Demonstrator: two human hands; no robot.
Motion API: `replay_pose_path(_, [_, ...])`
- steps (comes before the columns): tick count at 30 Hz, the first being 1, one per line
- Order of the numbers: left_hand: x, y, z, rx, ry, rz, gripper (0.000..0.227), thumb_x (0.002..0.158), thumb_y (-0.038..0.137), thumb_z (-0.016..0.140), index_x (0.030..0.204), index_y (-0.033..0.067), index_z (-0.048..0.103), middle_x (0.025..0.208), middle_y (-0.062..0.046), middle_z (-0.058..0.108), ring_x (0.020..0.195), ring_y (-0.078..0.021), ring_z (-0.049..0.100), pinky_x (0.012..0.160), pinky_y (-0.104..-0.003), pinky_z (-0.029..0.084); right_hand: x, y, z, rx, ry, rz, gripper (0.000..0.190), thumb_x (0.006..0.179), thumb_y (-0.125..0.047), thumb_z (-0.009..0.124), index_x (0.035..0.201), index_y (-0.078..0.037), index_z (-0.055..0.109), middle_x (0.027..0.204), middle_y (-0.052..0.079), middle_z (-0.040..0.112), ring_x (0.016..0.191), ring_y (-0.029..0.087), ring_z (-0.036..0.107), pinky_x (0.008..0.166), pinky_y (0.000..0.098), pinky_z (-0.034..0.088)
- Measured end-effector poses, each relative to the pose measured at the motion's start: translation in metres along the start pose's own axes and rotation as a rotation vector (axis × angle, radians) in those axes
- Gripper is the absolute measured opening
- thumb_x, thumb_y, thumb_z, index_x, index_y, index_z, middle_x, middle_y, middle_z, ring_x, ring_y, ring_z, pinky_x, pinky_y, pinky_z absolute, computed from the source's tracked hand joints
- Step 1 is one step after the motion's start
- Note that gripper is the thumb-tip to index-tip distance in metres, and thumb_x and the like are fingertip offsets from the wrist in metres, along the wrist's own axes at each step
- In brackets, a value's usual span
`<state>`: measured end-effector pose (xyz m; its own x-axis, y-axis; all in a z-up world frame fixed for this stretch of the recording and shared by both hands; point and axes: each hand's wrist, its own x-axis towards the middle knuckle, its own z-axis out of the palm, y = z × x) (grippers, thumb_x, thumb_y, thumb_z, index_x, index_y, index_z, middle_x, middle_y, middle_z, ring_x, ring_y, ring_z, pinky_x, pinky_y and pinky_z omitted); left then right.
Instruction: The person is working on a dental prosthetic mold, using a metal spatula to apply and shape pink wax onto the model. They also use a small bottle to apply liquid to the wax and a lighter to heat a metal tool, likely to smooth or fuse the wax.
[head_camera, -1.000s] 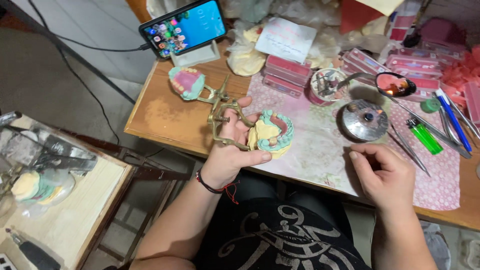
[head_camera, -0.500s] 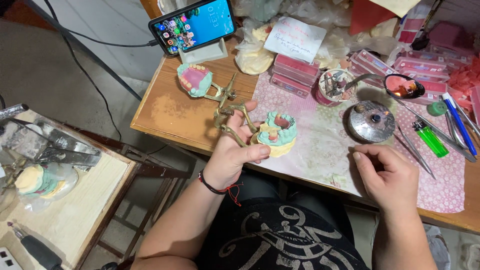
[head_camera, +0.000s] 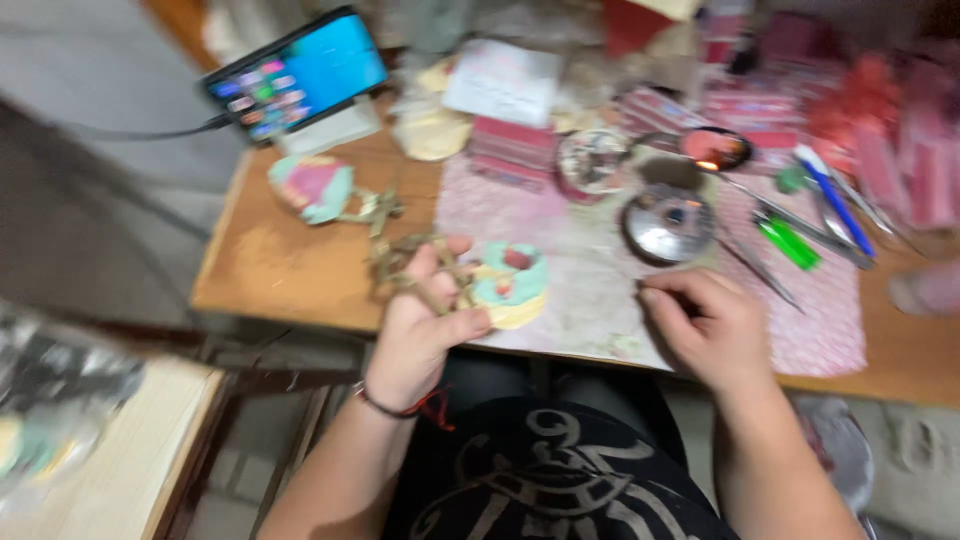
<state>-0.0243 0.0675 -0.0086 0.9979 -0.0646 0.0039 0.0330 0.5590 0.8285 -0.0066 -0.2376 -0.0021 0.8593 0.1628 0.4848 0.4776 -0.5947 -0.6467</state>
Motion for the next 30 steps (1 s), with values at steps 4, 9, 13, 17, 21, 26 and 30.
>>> replay_pose_path(4, [0.002, -0.002, 0.007, 0.127, -0.053, -0.044, 0.077, 0.069, 0.002, 0.089, 0.135, -0.0009, 0.049, 0.108, -0.016, 0.067, 0.096, -0.0227, 0.072, 0.074, -0.028, 0.065, -0.003, -0.001, -0.011, -0.002, 0.087, 0.039, 0.006, 0.09, -0.008, 0.08, 0.095, -0.011, 0.082, 0.081, 0.011, 0.077, 0.077, 0.036, 0.074, 0.074, 0.0427, 0.058])
replay_pose_path(9, [0.006, 0.0, 0.021, 0.725, -0.077, 0.078, 0.067, 0.062, 0.01, 0.095, 0.108, 0.0129, 0.046, 0.137, -0.024, 0.067, 0.144, -0.0293, 0.06, 0.101, -0.035, 0.055, -0.012, 0.006, -0.034, -0.082, 0.053, -0.07, 0.007, 0.095, -0.011, 0.074, 0.097, -0.005, 0.074, 0.083, 0.007, 0.073, 0.07, 0.018, 0.069, 0.066, 0.0289, 0.052])
replay_pose_path(13, [0.014, -0.006, 0.039, 0.956, -0.057, 0.112, 0.07, 0.055, 0.02, 0.1, 0.101, 0.0096, 0.049, 0.136, -0.021, 0.072, 0.138, -0.0244, 0.064, 0.103, -0.034, 0.053, -0.017, 0.018, -0.048, -0.125, 0.093, -0.072, 0.008, 0.096, -0.011, 0.073, 0.098, -0.004, 0.074, 0.085, 0.008, 0.074, 0.07, 0.021, 0.068, 0.068, 0.0311, 0.052])
replay_pose_path(17, [0.022, -0.016, 0.038, 1.263, -0.163, 0.239, 0.078, 0.054, 0.038, 0.1, 0.109, 0.0091, 0.053, 0.135, -0.013, 0.072, 0.123, -0.0301, 0.069, 0.094, -0.045, 0.052, -0.02, 0.029, -0.062, -0.197, 0.138, -0.034, 0.007, 0.096, -0.012, 0.075, 0.098, -0.006, 0.075, 0.088, 0.008, 0.076, 0.073, 0.019, 0.07, 0.071, 0.0301, 0.054])
replay_pose_path(21, [0.021, 0.001, 0.062, 1.262, -0.047, 0.068, 0.135, 0.051, 0.039, 0.101, 0.157, 0.0066, 0.023, 0.141, -0.006, 0.069, 0.121, -0.0254, 0.071, 0.105, -0.045, 0.048, -0.017, 0.064, -0.089, -0.516, 0.212, 0.009, 0.008, 0.101, -0.014, 0.074, 0.098, -0.008, 0.079, 0.098, 0.007, 0.079, 0.088, 0.022, 0.074, 0.086, 0.0369, 0.058])
replay_pose_path(26, [0.014, -0.015, 0.05, 1.116, -0.05, 0.288, 0.144, 0.052, 0.027, 0.102, 0.157, 0.0048, 0.007, 0.159, -0.015, 0.049, 0.115, -0.0198, 0.07, 0.096, -0.037, 0.058, -0.018, 0.067, -0.128, -0.568, 0.522, -0.038, 0.012, 0.104, -0.004, 0.08, 0.094, -0.001, 0.073, 0.091, 0.013, 0.072, 0.084, 0.027, 0.066, 0.083, 0.0417, 0.052])
replay_pose_path(30, [0.019, -0.02, 0.044, 0.929, -0.129, 0.515, 0.12, 0.054, 0.023, 0.1, 0.143, 0.0044, 0.021, 0.144, -0.034, 0.053, 0.091, -0.0238, 0.076, 0.081, -0.034, 0.067, -0.022, 0.075, -0.147, -0.342, 1.0, -0.168, 0.037, 0.108, -0.013, 0.071, 0.105, -0.003, 0.035, 0.101, 0.01, 0.032, 0.087, 0.026, 0.034, 0.083, 0.0419, 0.034])
